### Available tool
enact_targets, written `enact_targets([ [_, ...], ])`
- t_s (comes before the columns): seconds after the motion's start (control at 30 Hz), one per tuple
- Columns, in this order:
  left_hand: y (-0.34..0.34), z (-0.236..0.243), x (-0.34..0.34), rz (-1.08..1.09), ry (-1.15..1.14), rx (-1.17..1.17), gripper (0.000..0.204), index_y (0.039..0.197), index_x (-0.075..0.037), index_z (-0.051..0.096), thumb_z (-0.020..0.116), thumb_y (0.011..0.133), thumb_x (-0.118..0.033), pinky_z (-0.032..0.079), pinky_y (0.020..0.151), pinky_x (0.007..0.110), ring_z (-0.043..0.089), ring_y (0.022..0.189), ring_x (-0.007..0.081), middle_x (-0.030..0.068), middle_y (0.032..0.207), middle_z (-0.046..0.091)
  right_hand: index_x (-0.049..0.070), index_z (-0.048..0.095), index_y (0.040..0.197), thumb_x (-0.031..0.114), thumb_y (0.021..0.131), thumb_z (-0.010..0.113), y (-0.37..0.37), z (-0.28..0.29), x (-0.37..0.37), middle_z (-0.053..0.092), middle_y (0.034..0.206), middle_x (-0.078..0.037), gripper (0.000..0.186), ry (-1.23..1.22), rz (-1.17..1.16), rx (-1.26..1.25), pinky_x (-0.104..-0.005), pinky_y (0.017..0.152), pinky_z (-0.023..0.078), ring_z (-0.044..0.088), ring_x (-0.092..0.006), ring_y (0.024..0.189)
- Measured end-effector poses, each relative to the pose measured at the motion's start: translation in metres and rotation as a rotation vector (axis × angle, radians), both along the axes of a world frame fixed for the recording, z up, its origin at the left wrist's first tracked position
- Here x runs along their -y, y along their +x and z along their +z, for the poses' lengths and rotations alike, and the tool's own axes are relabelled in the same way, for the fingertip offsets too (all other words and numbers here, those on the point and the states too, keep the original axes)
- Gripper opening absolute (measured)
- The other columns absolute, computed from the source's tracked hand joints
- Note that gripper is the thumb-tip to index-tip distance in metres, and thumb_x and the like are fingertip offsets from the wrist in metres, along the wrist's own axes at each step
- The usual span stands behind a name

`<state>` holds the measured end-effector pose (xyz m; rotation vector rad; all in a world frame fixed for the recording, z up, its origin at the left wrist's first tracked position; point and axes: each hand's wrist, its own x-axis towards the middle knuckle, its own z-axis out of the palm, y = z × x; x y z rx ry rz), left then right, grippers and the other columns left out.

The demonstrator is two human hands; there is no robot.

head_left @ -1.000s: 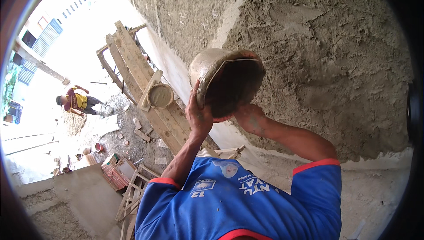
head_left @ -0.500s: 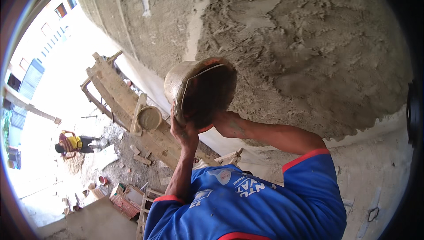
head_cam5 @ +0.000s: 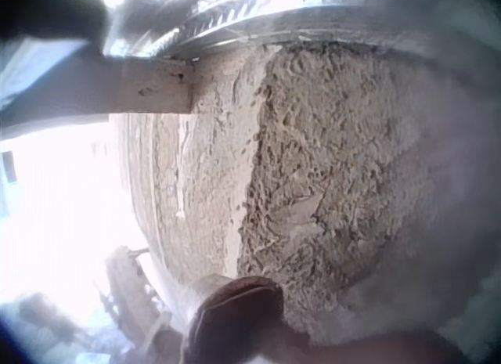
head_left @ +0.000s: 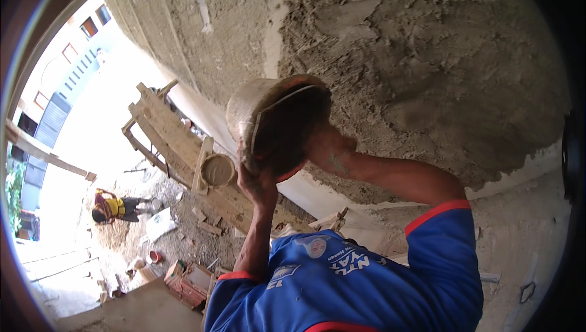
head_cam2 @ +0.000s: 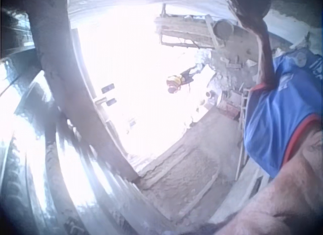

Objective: The person applies mortar to a wall using a trowel from a bucket, then levels and smooths the surface by sliding a long wooden board across it.

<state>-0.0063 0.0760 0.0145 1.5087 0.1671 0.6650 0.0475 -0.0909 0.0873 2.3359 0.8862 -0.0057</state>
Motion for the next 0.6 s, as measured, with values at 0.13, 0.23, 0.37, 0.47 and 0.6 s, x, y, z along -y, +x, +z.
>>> enact_targets([
  [0.13,0.009,0.002,0.005,0.021,0.056,-0.027,0.058,0.131,0.0,0.044,0.05,0.074,0.001,0.04,0.097,0.037,0.053,0.114,0.0302,0.0201,0.122,0.055,0.006,0.065,0.083,0.012,0.077,0.054,-0.011,-0.055,0.002,0.064,0.082,-0.01,0.015,0.426,0.32,0.035,-0.0365,0.064,0.05,0.062,-0.0241,0.074],
  [0.23,0.01,0.002,0.012,0.033,0.339,-0.163,0.061,0.134,-0.01,0.044,0.048,0.073,-0.002,0.041,0.094,0.044,0.05,0.116,0.0397,0.0241,0.126,0.05,0.004,0.063,0.085,0.015,0.08,0.054,-0.016,-0.062,-0.002,0.063,0.075,-0.01,0.016,0.766,0.101,-0.355,-0.0351,0.057,0.05,0.061,-0.0218,0.063],
  [0.37,0.006,-0.001,0.012,-0.012,0.349,-0.369,0.068,0.137,-0.018,0.041,0.048,0.071,-0.004,0.042,0.091,0.047,0.049,0.115,0.0423,0.0287,0.127,0.046,0.003,0.058,0.089,0.023,0.087,0.053,-0.018,-0.041,-0.001,0.055,0.062,-0.006,0.021,1.187,-0.599,-1.067,-0.0291,0.043,0.047,0.055,-0.0146,0.047],
  [0.47,0.004,-0.001,-0.001,-0.002,0.308,-0.248,0.067,0.135,-0.012,0.043,0.051,0.068,-0.006,0.046,0.085,0.044,0.057,0.104,0.0408,0.0285,0.117,0.054,0.003,0.057,0.091,0.027,0.089,0.053,-0.021,-0.022,0.009,0.052,0.061,-0.003,0.025,1.337,-0.886,-1.297,-0.0257,0.041,0.045,0.052,-0.0102,0.048],
  [0.6,0.001,0.009,-0.025,-0.058,-0.069,-0.334,0.056,0.121,0.001,0.05,0.055,0.066,-0.007,0.048,0.081,0.037,0.062,0.092,0.0293,0.0203,0.103,0.063,0.003,0.056,0.094,0.028,0.091,0.052,-0.025,-0.001,0.023,0.054,0.064,-0.004,0.025,1.454,-0.854,-1.412,-0.0255,0.041,0.045,0.052,-0.0105,0.048],
])
